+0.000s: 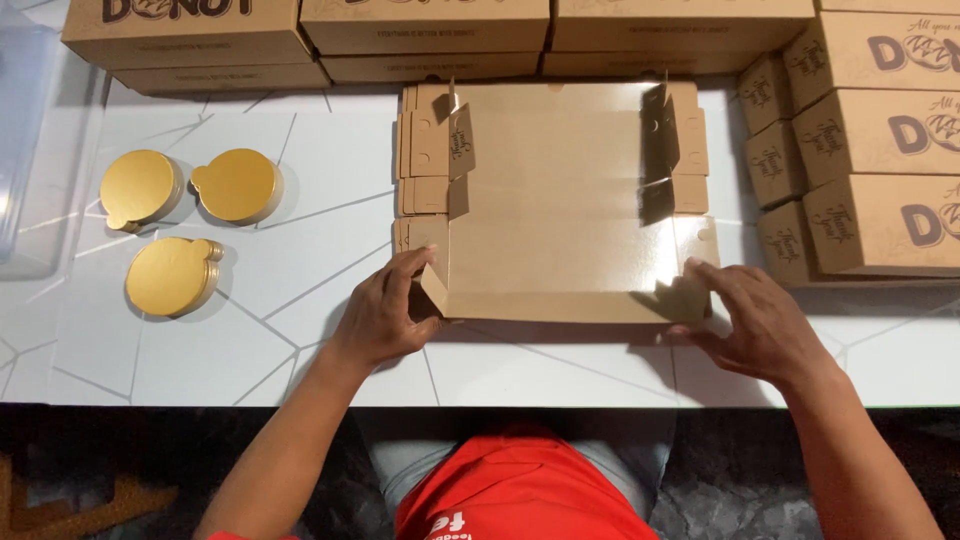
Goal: The person assembles a flat cardboard donut box by folding and tucking side flaps, then folding and tucking the top and bottom flaps to form a closed box. The completed box is placed on a stack of similar boxes.
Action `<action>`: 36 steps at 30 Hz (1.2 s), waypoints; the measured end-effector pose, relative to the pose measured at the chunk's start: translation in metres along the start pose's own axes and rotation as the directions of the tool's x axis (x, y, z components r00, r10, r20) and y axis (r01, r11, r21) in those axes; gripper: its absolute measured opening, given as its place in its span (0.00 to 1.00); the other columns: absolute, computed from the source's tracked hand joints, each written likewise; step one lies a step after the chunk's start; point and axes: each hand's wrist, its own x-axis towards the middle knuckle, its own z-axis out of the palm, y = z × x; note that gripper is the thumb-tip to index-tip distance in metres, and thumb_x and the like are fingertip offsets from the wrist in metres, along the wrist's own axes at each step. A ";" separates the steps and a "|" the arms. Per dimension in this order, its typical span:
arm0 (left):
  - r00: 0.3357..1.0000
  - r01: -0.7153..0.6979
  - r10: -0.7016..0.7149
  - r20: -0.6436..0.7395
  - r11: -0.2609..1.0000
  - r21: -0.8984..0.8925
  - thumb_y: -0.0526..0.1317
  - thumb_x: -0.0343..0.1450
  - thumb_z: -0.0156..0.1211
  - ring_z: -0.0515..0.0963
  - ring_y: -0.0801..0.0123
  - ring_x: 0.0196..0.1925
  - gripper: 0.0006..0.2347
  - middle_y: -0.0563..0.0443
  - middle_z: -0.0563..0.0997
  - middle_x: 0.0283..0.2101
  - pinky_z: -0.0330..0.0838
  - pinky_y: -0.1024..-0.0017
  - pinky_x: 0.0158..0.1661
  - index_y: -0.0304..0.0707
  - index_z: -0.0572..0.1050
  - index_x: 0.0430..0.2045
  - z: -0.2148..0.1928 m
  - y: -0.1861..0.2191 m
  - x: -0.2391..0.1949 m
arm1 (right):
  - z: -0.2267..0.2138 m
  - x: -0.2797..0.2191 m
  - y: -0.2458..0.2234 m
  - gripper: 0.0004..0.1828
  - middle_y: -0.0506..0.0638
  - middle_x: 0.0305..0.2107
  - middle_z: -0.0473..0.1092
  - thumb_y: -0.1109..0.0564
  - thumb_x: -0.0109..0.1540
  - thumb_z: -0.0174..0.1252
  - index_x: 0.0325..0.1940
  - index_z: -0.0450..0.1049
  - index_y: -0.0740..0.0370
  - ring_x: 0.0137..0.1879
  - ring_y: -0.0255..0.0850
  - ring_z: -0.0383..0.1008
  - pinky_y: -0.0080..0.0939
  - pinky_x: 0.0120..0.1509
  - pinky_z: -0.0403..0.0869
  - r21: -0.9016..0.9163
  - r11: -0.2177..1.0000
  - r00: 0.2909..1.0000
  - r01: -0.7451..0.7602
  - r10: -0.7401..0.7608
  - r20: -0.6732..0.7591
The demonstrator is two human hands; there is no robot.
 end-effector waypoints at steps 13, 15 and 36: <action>0.980 0.121 -0.042 -0.195 0.903 0.412 0.51 0.72 0.65 0.81 0.65 0.29 0.15 0.44 0.75 0.51 0.76 0.73 0.21 0.41 0.81 0.43 0.015 0.040 0.035 | -0.008 0.043 -0.024 0.10 0.48 0.34 0.73 0.50 0.69 0.56 0.42 0.79 0.55 0.29 0.40 0.72 0.41 0.25 0.72 -0.002 0.994 0.992 -0.109 0.108 -0.058; 0.991 0.123 -0.088 -0.103 0.906 0.404 0.54 0.69 0.68 0.81 0.64 0.27 0.17 0.45 0.77 0.53 0.66 0.70 0.12 0.43 0.76 0.18 0.009 0.043 0.043 | -0.017 0.051 -0.029 0.15 0.54 0.62 0.61 0.46 0.60 0.66 0.45 0.80 0.54 0.54 0.49 0.76 0.54 0.46 0.81 0.060 0.989 0.991 -0.136 0.135 0.026; 0.873 0.307 -0.415 0.256 0.876 0.373 0.64 0.70 0.57 0.63 0.45 0.61 0.31 0.37 0.69 0.55 0.50 0.43 0.56 0.38 0.71 0.56 0.063 0.067 0.084 | 0.063 0.089 -0.096 0.23 0.39 0.70 0.64 0.39 0.72 0.41 0.71 0.68 0.34 0.81 0.45 0.51 0.65 0.77 0.43 -0.133 0.983 0.990 -0.127 0.133 0.038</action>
